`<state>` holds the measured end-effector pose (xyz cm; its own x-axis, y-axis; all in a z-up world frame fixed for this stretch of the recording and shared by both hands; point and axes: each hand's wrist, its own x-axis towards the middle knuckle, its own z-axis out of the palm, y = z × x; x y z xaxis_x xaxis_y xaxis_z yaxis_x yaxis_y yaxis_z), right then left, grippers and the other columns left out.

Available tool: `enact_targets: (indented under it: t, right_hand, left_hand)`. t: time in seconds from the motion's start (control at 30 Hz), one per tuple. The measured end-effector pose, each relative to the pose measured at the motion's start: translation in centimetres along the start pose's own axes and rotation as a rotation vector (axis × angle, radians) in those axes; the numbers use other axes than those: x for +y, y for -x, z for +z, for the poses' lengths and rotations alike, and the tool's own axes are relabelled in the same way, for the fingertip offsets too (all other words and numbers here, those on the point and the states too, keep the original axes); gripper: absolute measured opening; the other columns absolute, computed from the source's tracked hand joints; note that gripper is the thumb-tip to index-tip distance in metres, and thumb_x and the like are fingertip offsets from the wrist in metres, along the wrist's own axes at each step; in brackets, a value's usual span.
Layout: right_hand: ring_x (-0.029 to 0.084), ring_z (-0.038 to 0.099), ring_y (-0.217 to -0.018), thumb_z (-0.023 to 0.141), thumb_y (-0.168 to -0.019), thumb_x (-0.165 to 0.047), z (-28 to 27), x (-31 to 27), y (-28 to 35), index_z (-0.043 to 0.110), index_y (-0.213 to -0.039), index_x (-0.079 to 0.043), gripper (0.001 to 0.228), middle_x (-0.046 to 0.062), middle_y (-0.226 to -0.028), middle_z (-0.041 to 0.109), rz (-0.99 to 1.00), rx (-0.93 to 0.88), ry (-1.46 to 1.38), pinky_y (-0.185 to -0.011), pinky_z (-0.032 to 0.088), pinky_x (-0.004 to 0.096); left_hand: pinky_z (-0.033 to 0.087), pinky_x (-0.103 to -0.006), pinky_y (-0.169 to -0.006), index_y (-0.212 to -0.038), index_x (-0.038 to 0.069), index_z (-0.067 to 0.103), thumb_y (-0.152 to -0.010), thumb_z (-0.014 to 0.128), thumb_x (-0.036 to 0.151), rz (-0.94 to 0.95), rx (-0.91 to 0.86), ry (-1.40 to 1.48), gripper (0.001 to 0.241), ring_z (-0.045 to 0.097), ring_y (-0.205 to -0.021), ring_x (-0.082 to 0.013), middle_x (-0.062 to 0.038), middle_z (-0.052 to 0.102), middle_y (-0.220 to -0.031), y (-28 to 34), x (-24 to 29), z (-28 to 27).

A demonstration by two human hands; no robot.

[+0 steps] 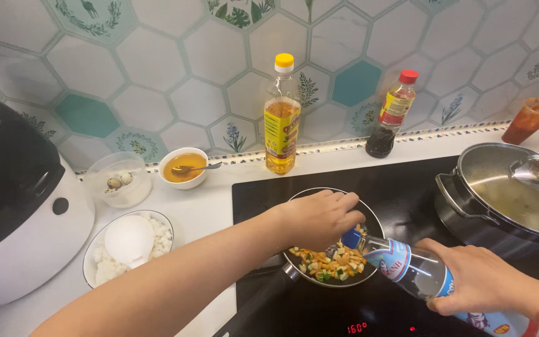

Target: Sautéing a mixture of vegetables and meat in a pan on an induction cooktop while adding oil and liquid seasonings.

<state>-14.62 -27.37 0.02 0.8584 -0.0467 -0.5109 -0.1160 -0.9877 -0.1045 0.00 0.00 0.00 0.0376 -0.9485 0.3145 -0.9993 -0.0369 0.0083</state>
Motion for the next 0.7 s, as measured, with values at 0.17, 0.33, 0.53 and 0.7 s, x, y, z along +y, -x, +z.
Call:
enact_targets:
  t: [0.17,0.33,0.53,0.7]
  right_hand:
    - [0.026,0.077,-0.09,0.079,-0.057,-0.046,-0.9,-1.5,0.5,0.049,-0.139,-0.02,0.092,0.008,-0.087,0.078,-0.014,-0.048,0.076,-0.085,0.06,0.038]
    - [0.026,0.077,-0.09,0.077,-0.059,-0.043,-2.0,-3.7,0.4,0.051,-0.139,-0.02,0.087,0.007,-0.088,0.078,-0.034,-0.073,0.112,-0.086,0.06,0.038]
    - [0.028,0.075,-0.093,0.079,-0.057,-0.044,-2.4,-4.0,-1.3,0.055,-0.134,-0.017,0.085,0.009,-0.088,0.076,-0.115,-0.018,0.12,-0.086,0.059,0.039]
    - [0.03,0.075,-0.093,0.079,-0.056,-0.042,-3.4,-4.6,-1.6,0.052,-0.136,-0.014,0.089,0.013,-0.088,0.076,-0.096,-0.017,0.143,-0.088,0.06,0.038]
  left_hand:
    - [0.05,-0.0396,-0.086,-0.117,0.01,0.07,-0.067,0.078,0.009,0.101,-0.107,-0.033,0.05,0.063,-0.103,-0.0278,-0.011,0.065,-0.107,0.2,-1.5,2.8]
    - [0.05,-0.0384,-0.087,-0.107,0.017,0.077,-0.074,0.078,0.009,0.113,-0.189,-0.014,0.034,0.063,-0.103,-0.0238,-0.004,0.07,-0.099,0.4,-2.1,2.9]
    - [0.05,-0.0376,-0.087,-0.087,0.018,0.077,-0.075,0.08,0.015,0.107,-0.256,-0.092,0.012,0.062,-0.105,-0.0221,0.0,0.071,-0.097,0.8,-4.0,3.0]
    - [0.049,-0.0379,-0.085,-0.092,0.02,0.078,-0.076,0.078,0.016,0.057,-0.27,-0.134,0.017,0.062,-0.104,-0.0229,0.0,0.071,-0.097,0.8,-4.4,3.5]
